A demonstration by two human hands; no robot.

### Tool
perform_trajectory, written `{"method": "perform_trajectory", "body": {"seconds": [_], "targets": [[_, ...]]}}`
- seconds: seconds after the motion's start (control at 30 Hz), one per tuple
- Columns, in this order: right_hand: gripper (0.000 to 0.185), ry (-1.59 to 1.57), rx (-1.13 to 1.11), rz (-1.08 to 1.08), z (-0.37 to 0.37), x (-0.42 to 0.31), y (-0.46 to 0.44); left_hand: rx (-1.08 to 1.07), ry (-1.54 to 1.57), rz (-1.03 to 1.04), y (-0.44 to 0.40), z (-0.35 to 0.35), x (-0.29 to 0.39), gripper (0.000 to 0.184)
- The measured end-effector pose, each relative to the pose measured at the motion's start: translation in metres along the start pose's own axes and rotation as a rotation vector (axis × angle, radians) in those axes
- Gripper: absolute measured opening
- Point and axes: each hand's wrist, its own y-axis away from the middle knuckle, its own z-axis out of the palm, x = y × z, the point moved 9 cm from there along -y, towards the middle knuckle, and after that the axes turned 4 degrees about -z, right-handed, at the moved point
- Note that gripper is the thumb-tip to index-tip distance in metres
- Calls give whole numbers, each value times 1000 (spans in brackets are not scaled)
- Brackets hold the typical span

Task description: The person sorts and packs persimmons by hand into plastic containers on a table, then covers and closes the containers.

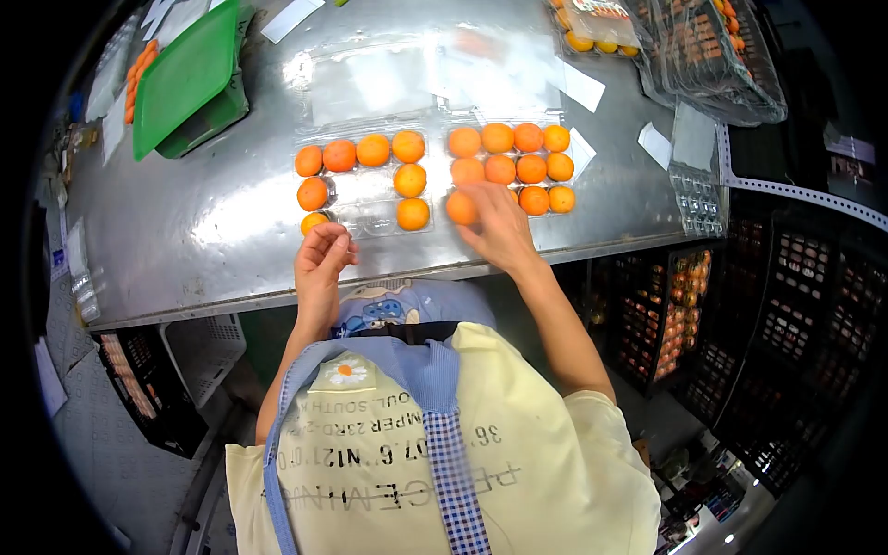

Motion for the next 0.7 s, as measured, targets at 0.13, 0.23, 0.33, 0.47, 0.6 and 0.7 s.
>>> {"method": "perform_trajectory", "body": {"seconds": [0.13, 0.23, 0.33, 0.47, 0.6, 0.7], "targets": [[55, 126, 21, -43, 1, 0, 4, -36, -34, -19, 5, 5, -7, 10], [53, 229, 81, -73, 1, -1, 7, -28, -48, -22, 10, 5, -10, 10], [53, 335, 120, -38, 4, 6, 11, -9, -48, -21, 14, 4, -12, 11], [52, 355, 128, -29, 4, 8, 12, 8, -45, -20, 17, 6, -14, 11], [48, 358, 113, -26, 1, 7, 11, 5, -48, -19, 17, 10, -18, 11], [45, 352, 107, -37, 4, 7, 8, 7, -61, -27, 16, 15, -22, 11]]}}
